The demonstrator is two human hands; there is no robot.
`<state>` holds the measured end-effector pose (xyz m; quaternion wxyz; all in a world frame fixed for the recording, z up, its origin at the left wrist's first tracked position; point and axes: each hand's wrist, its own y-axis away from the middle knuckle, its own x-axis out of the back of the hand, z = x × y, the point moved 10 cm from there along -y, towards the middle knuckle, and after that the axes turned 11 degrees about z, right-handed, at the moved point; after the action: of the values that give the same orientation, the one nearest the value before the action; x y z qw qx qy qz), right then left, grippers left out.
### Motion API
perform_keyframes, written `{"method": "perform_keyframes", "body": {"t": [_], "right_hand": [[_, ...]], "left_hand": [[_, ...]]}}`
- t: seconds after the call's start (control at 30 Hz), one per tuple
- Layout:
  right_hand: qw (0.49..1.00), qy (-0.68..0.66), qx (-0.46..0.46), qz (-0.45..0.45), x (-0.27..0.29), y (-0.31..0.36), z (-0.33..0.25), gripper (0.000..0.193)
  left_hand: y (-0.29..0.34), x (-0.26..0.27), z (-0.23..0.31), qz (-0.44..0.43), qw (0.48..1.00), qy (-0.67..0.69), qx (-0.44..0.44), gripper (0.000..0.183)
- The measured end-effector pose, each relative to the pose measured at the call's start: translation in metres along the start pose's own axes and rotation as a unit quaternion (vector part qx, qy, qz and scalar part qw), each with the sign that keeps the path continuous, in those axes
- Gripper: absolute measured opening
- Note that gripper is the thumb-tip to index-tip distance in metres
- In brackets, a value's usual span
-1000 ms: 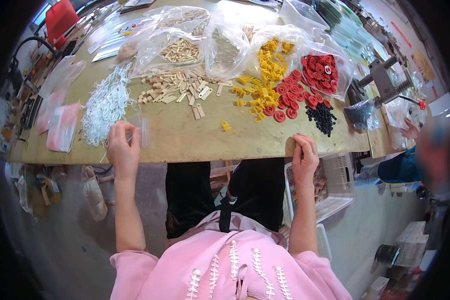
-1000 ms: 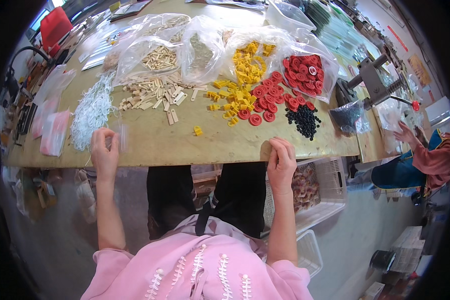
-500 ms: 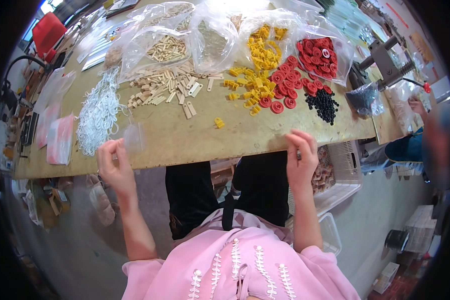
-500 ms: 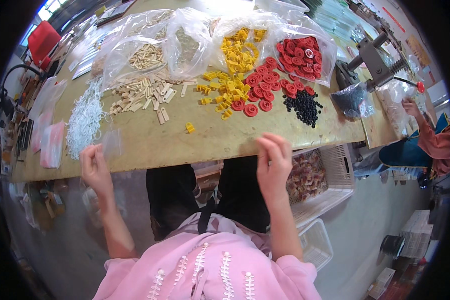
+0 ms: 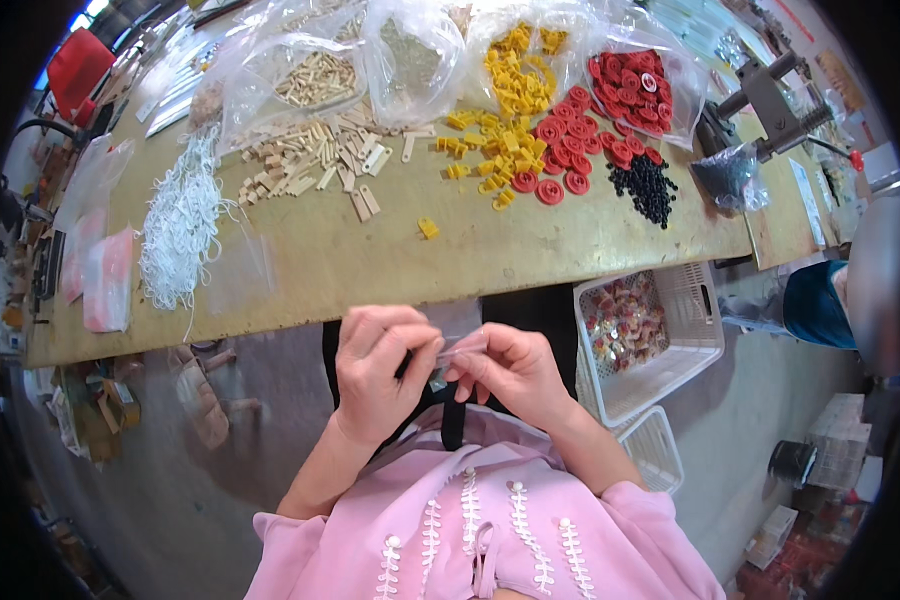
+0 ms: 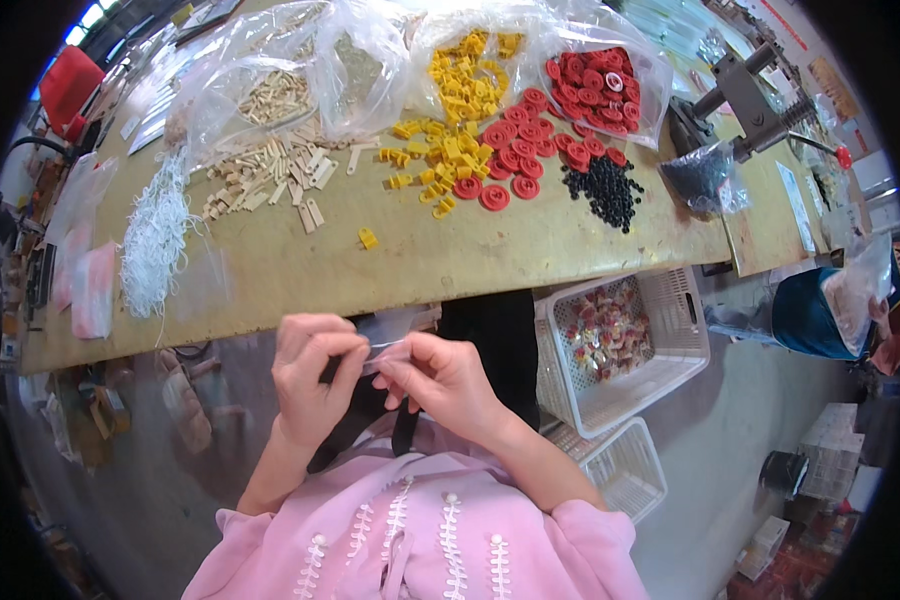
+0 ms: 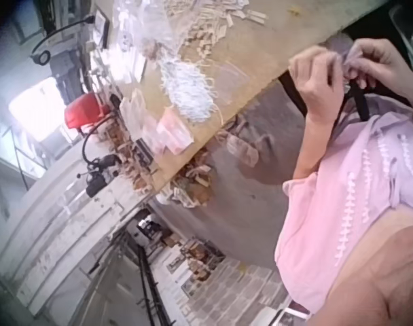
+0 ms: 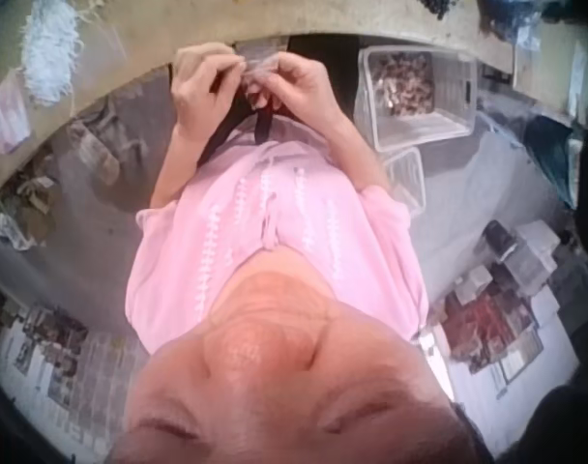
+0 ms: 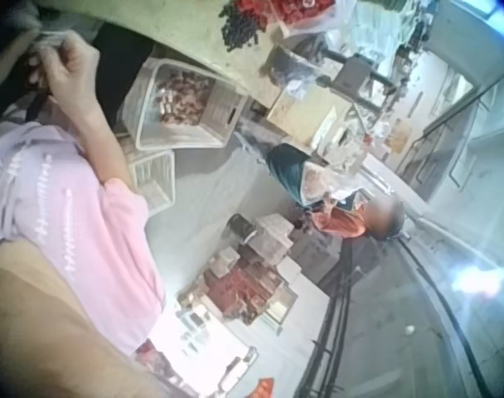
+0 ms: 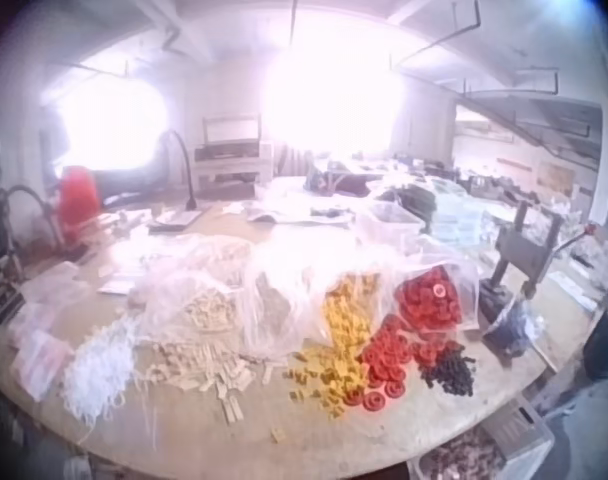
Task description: The person assembles small craft kits by placing wooden tags, yellow plastic pieces, and red buttons into clear plastic bags. They pick each item from a table, insert it into a bag, and set the bag aside. The process is repeated for multiple bags.
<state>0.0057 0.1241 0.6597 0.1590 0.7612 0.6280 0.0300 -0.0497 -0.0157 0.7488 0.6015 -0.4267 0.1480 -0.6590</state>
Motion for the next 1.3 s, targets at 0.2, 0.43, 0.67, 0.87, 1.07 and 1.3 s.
{"method": "perform_keyframes", "body": {"t": [0.2, 0.43, 0.67, 0.87, 1.07, 1.3], "right_hand": [[0.997, -0.012, 0.024, 0.073, 0.005, -0.010, -0.010, 0.019], [0.998, 0.034, -0.020, 0.053, 0.006, -0.011, -0.002, 0.020], [0.995, 0.079, -0.041, 0.047, 0.003, -0.008, 0.001, 0.024], [0.982, 0.125, 0.070, 0.125, 0.023, -0.008, -0.007, 0.002], [0.799, 0.356, 0.480, -0.059, -0.065, 0.040, -0.091, 0.030], [0.777, 0.413, 0.454, -0.140, -0.071, 0.031, -0.066, 0.042]], "left_hand": [[0.001, -0.015, -0.003, -0.094, 0.987, 0.086, 0.100, 0.023], [0.015, -0.021, -0.016, -0.081, 0.988, 0.000, 0.132, 0.016], [0.011, -0.018, 0.003, -0.088, 0.996, 0.009, -0.024, 0.016], [0.023, -0.013, 0.006, -0.170, 0.983, -0.018, -0.070, 0.014], [0.032, 0.022, 0.006, -0.166, 0.982, 0.006, -0.091, 0.012], [0.010, 0.053, -0.017, -0.189, 0.978, 0.090, 0.017, 0.011]]}}
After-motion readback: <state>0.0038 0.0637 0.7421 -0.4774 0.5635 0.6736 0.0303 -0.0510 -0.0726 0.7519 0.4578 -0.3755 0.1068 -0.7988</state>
